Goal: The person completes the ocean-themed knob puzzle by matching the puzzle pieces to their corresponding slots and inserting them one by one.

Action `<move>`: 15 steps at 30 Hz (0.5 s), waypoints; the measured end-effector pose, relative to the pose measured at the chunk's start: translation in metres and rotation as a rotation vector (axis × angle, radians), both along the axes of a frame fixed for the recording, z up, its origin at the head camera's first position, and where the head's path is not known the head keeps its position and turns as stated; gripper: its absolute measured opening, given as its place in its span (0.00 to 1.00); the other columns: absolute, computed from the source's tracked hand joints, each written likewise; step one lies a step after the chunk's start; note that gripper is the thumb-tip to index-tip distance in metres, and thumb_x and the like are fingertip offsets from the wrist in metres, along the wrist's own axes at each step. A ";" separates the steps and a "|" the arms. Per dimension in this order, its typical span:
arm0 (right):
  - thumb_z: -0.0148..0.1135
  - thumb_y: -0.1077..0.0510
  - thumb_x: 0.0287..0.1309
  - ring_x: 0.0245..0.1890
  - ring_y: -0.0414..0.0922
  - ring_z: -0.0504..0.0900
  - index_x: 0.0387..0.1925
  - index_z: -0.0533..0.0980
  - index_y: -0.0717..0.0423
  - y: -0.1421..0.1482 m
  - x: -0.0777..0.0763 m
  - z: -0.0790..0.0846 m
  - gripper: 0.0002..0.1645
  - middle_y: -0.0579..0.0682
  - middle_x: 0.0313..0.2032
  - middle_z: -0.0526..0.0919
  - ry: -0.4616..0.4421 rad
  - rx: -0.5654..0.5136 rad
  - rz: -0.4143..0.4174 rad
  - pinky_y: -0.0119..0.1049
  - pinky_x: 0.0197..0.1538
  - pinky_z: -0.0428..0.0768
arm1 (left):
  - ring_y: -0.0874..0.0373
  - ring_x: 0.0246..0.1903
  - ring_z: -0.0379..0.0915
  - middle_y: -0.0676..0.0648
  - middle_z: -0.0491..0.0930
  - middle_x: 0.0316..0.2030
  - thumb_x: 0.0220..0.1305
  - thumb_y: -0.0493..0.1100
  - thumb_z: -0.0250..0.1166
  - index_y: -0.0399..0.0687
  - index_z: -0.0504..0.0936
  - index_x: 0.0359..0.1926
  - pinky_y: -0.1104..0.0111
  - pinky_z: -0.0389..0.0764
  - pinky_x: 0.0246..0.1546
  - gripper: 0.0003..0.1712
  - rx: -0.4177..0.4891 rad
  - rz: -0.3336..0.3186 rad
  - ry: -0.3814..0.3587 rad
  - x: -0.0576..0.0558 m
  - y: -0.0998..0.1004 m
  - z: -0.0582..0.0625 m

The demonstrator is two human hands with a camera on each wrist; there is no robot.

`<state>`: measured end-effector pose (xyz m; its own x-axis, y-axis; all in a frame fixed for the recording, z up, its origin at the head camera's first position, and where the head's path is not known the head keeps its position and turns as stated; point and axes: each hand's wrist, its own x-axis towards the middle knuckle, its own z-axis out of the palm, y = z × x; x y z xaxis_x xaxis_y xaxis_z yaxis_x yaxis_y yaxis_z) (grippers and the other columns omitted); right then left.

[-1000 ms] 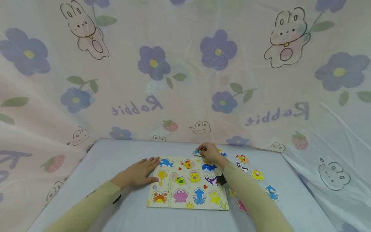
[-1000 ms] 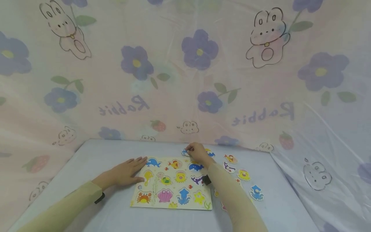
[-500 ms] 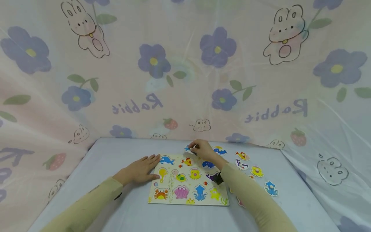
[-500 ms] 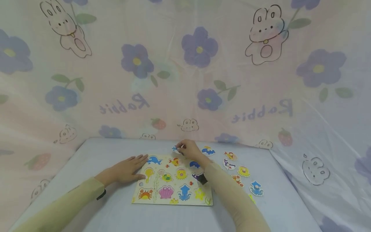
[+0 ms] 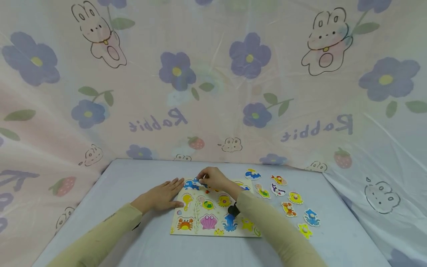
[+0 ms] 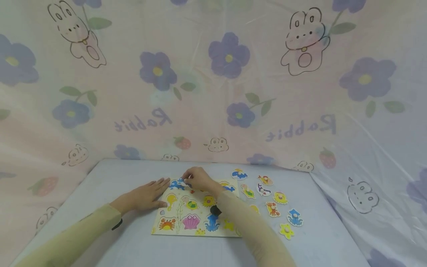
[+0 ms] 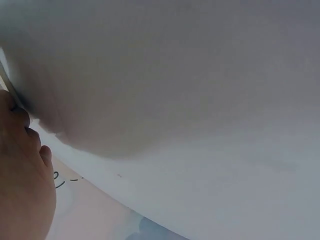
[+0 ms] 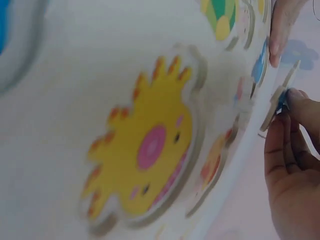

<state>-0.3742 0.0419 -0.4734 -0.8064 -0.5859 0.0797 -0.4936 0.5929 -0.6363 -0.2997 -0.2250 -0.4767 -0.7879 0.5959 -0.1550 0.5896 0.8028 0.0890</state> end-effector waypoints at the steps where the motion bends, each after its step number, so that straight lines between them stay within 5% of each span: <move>1: 0.65 0.58 0.72 0.35 0.37 0.78 0.47 0.86 0.50 -0.003 0.000 -0.001 0.07 0.41 0.40 0.84 0.000 0.010 0.006 0.29 0.41 0.81 | 0.39 0.80 0.43 0.39 0.47 0.82 0.74 0.74 0.49 0.36 0.52 0.81 0.45 0.52 0.79 0.55 -0.002 0.001 -0.001 0.000 0.000 0.000; 15: 0.66 0.62 0.71 0.37 0.37 0.78 0.44 0.87 0.51 -0.039 -0.004 -0.007 0.07 0.43 0.39 0.84 0.001 0.105 0.023 0.28 0.42 0.80 | 0.40 0.81 0.42 0.39 0.45 0.83 0.73 0.75 0.49 0.35 0.50 0.81 0.47 0.51 0.80 0.57 0.000 0.029 -0.007 -0.003 -0.002 -0.004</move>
<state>-0.3785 0.0026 -0.4801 -0.7929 -0.6091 0.0171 -0.5080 0.6452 -0.5707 -0.3028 -0.2272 -0.4811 -0.8037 0.5729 -0.1606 0.5655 0.8195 0.0930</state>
